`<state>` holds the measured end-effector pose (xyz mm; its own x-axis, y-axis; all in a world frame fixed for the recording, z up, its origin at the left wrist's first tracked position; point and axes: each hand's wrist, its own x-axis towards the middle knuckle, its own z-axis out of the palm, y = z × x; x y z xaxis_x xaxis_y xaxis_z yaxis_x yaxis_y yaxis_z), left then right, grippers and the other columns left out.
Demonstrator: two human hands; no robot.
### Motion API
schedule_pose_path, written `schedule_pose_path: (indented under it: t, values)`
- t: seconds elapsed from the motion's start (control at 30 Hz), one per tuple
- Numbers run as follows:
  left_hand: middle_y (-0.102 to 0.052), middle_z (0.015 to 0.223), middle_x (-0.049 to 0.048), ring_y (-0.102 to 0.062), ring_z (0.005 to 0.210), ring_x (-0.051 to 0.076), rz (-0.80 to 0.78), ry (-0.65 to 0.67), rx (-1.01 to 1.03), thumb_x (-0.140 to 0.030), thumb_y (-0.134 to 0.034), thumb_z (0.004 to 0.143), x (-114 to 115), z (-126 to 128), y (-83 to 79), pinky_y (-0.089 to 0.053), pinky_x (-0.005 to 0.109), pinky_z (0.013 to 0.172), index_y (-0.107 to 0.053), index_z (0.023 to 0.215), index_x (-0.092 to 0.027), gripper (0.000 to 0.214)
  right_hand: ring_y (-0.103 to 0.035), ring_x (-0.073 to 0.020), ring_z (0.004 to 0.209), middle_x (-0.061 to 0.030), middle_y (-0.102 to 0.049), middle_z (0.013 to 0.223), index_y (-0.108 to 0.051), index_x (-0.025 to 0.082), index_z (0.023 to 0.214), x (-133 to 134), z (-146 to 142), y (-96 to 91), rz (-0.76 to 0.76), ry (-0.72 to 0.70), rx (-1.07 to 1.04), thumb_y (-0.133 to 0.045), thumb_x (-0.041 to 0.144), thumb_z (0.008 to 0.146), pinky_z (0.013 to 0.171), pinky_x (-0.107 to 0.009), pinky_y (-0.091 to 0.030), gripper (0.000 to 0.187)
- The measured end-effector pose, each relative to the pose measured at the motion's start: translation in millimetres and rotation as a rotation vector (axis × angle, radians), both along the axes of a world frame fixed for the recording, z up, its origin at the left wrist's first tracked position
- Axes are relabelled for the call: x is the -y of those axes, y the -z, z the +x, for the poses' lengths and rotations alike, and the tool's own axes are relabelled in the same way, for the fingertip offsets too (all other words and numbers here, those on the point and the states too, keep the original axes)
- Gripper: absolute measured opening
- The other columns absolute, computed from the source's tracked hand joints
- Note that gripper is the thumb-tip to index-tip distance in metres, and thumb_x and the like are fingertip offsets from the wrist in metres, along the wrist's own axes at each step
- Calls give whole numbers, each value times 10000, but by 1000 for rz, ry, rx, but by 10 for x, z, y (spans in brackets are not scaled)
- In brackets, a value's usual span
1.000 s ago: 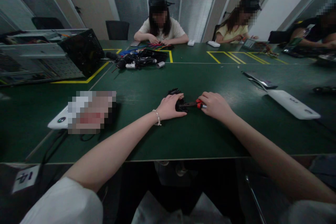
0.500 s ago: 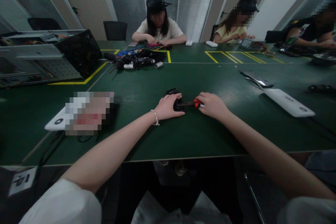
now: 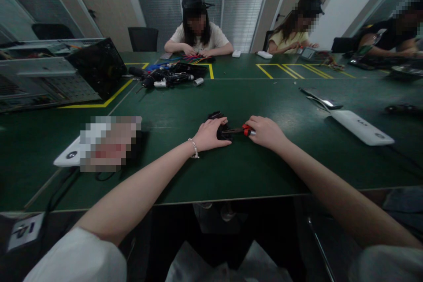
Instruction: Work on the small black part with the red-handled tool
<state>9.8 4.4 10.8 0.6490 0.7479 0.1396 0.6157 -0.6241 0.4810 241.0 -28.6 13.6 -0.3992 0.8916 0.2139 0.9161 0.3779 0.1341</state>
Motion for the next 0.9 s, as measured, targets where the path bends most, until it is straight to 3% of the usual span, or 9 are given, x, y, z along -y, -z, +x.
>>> schedule_pose_path:
  t: [0.43,0.9]
  values:
    - [-489,1353,74,-423,1244,311,-10,0,-8,-505,-665,696,8,9,-18,-362,477,1015,-396,1332,-200,755,-537,-216,809,-111,-606,940,-638,114,975,20,-12,-47,43,-21,70,-500,208,772,692,-320,-361,263]
    - [-509,1328,86,-430,1242,316,-3,-1,0,-495,-670,691,13,14,-14,-363,485,1008,-398,1329,-208,750,-553,-204,803,-91,-619,932,-646,125,968,23,-8,-24,6,9,7,-498,208,765,689,-313,-372,265]
